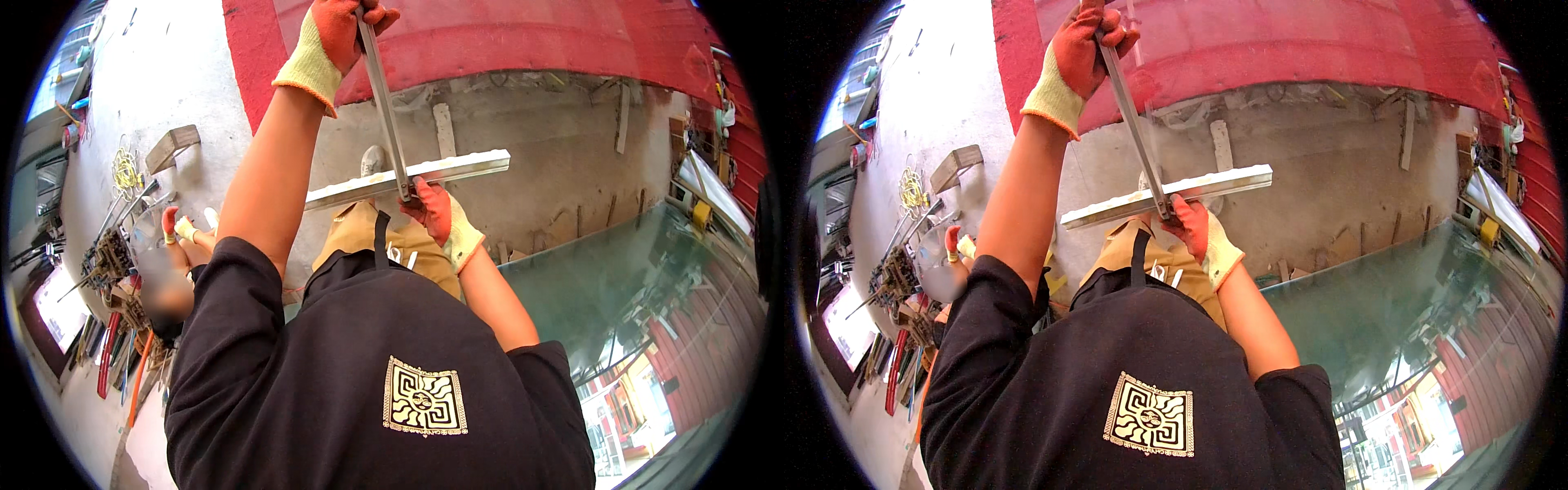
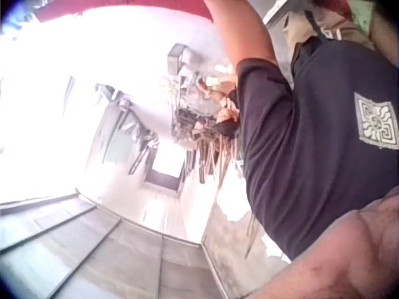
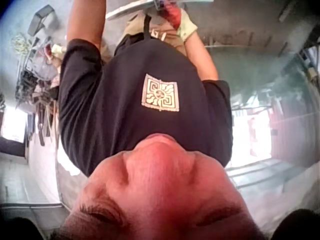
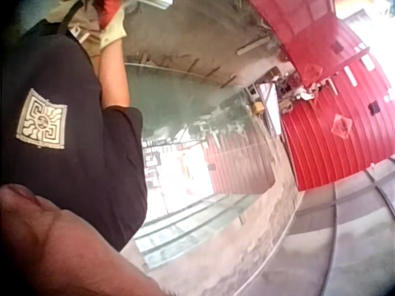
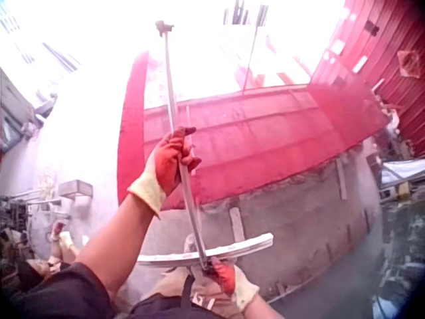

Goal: The person puts on gloves, aligns a T-square on a large glass sheet, uses a measuring tape to find the length, and marks a point on the glass with a pen. They also handle a wooden triangular frame and move the T-square across the surface.

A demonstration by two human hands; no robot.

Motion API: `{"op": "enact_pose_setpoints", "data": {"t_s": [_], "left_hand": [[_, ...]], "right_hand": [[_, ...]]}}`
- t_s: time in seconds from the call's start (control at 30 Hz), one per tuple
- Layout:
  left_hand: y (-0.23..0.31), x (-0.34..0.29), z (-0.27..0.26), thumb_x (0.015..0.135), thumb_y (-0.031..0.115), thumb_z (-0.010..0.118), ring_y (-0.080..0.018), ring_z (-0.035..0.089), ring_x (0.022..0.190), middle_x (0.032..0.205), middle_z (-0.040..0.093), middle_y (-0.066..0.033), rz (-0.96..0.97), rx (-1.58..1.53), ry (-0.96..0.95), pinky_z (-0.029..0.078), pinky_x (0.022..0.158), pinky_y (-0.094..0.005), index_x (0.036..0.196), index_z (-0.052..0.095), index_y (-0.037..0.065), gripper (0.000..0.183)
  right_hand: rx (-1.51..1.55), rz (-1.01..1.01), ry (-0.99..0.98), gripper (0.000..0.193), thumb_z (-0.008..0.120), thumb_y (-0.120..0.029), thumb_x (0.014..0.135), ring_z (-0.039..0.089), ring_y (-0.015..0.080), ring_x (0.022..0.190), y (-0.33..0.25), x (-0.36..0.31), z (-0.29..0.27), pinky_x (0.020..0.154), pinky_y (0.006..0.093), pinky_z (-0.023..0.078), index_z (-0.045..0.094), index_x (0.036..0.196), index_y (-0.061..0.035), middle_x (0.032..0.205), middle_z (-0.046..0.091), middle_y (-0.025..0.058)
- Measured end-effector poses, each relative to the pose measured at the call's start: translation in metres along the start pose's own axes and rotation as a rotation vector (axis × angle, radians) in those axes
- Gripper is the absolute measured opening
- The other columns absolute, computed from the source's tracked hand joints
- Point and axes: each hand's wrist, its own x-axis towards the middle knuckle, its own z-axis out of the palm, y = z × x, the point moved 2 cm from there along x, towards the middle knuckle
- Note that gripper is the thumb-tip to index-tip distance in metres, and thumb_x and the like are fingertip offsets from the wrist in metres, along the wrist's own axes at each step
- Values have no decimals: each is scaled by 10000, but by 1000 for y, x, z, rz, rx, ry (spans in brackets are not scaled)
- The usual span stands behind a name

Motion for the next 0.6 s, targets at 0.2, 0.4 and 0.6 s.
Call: {"op": "enact_pose_setpoints", "data": {"t_s": [0.2, 0.4, 0.6], "left_hand": [[-3, 9, -21, 920, -27, 500, -155, 499, 626, 804, 534, -18, 22, -150, -75, 534, 714, -379, 1309, 593, 51, 407], [-5, 14, -35, 885, -66, 468, -153, 495, 625, 812, 548, -8, -11, -119, 22, 543, 730, -383, 1297, 596, 66, 451], [-11, -8, -20, 1085, 161, 448, -81, 448, 662, 804, 448, 30, -39, 118, 128, 574, 906, -368, 1405, 524, 33, 354]], "right_hand": [[65, -36, 127, 422, 637, -448, 1040, 692, 173, 835, -1, -4, 5, 786, 368, 608, 623, 1169, -46, 964, 646, 52], [36, -42, 196, 395, 644, -434, 1037, 639, 153, 664, 3, 2, 0, 672, 360, 596, 614, 1136, -53, 879, 595, 33], [24, -60, 226, 385, 627, -432, 1046, 644, 168, 651, 16, -2, -4, 673, 353, 589, 611, 1112, -54, 812, 621, 45]]}}
